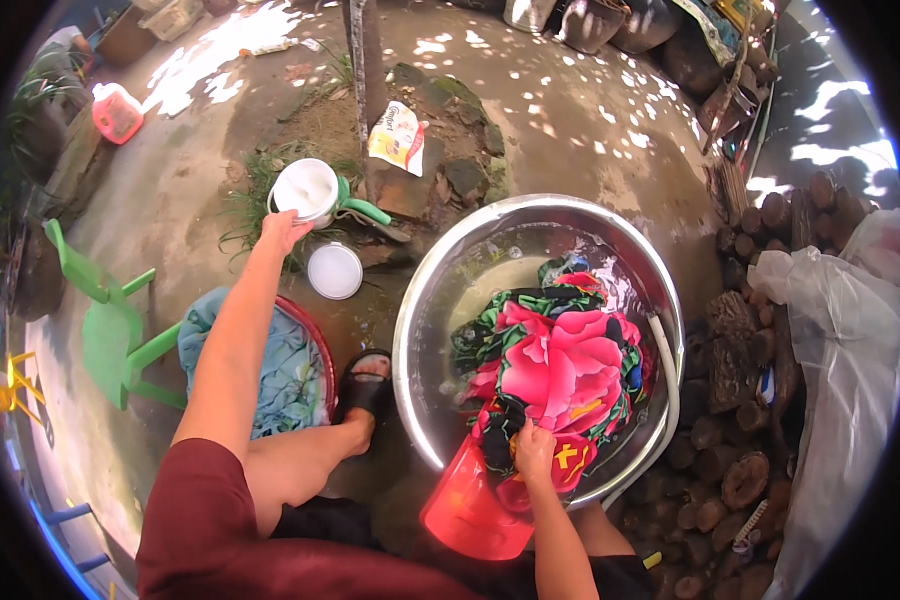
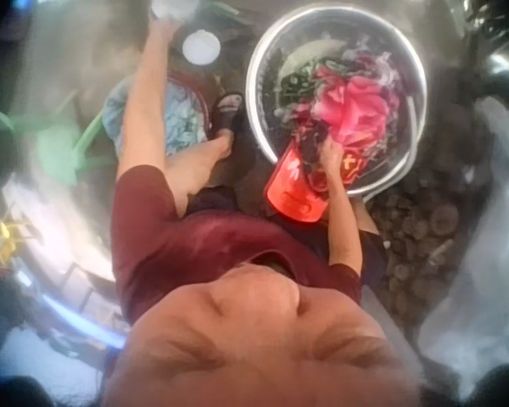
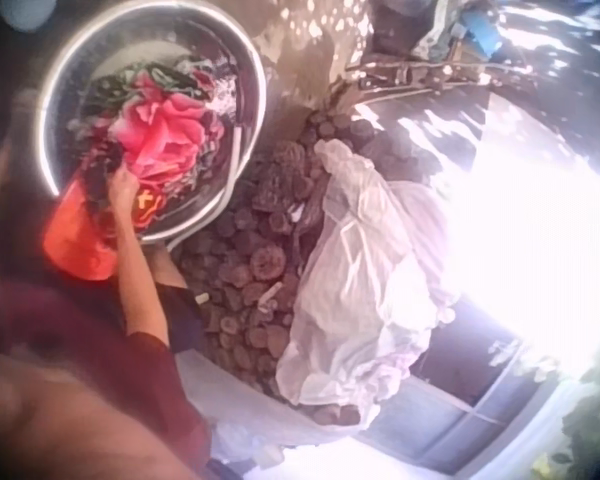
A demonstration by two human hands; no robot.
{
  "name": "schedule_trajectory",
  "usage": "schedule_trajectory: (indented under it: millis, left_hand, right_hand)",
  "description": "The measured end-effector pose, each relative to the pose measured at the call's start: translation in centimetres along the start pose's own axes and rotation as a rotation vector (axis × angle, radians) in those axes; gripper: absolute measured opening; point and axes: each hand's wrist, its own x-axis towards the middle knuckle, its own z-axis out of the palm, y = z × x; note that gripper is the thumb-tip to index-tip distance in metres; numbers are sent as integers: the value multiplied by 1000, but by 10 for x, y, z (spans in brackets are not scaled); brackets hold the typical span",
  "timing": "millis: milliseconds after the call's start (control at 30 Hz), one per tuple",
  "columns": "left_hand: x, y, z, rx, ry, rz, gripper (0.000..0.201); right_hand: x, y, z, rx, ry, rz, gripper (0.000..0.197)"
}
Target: The person washes clothes in a metal basin by scrubbing them against a washboard, pouring detergent from a small container into the water, and rubbing the fabrics together by hand.
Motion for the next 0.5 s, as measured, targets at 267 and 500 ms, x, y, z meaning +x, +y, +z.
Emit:
schedule_trajectory:
  millis: [267, 500]
  left_hand:
    - [-91, 3, 34, 989, 537, 1116, 35]
    - [-219, -148, 135, 1012, -996, 756, 48]
  right_hand:
    - [-2, -23, 18, -735, 46, -282, 35]
    - [-19, -19, 11, -472, 96, -357, 32]
